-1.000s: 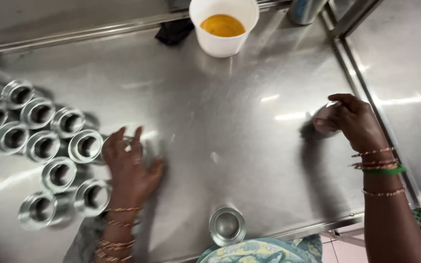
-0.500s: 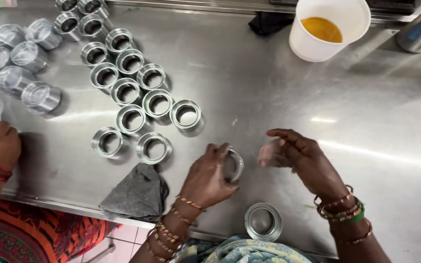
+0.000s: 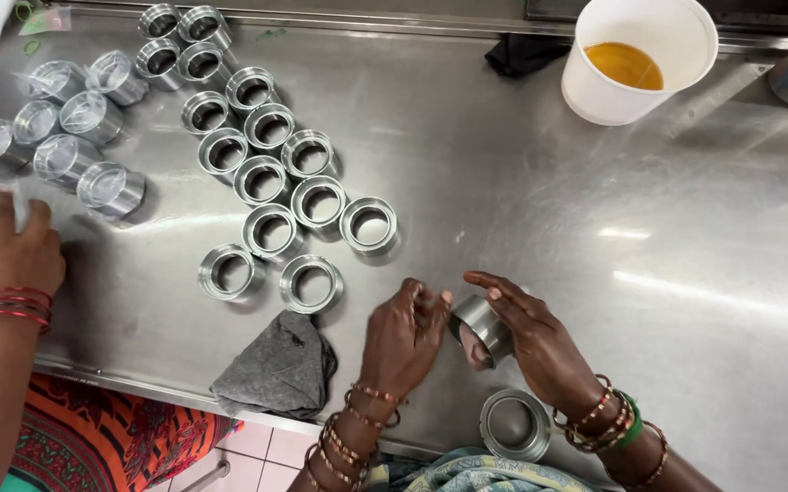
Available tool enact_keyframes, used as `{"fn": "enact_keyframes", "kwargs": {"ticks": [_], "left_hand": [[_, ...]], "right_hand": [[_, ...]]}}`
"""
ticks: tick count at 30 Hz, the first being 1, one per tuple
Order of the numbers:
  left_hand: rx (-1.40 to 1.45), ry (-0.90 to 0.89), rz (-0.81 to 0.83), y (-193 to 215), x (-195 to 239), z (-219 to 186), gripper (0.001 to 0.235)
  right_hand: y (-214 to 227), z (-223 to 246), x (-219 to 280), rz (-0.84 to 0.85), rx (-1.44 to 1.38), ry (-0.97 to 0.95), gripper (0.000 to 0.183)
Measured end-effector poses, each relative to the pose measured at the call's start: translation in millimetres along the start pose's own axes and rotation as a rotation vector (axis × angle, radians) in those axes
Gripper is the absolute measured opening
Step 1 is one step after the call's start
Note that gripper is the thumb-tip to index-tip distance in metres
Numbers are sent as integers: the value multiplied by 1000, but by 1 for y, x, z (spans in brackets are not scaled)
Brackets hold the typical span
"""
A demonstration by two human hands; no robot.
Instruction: The recorder is seen marking, wiping, and packing metal rings into plastic bags on a metal table.
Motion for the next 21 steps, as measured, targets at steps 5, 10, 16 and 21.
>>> {"fn": "enact_keyframes", "kwargs": {"ticks": [5, 10, 16, 21], "left_hand": [[451, -408, -98, 9, 21, -43, 85], [89, -363, 1, 43, 4, -29, 87], [-643, -254, -33, 58, -1, 5, 94], [-454, -405, -164, 52, 15, -26, 97]], "right_hand": [[3, -13, 5, -70, -260, -162, 50], [52, -15, 23, -99, 5, -14, 52], [20, -33, 59, 547, 160, -256, 47], [-7, -30, 38, 407, 48, -320, 44]]}}
Point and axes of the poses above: each hand's wrist, its own x-axis away from the middle knuckle, its own y-axis out of the back of the hand, z = x × y, the point moved 5 cm from there along -x, towards the middle knuckle, and after that the axes turned 9 degrees about -z, right-handed, at the moved point
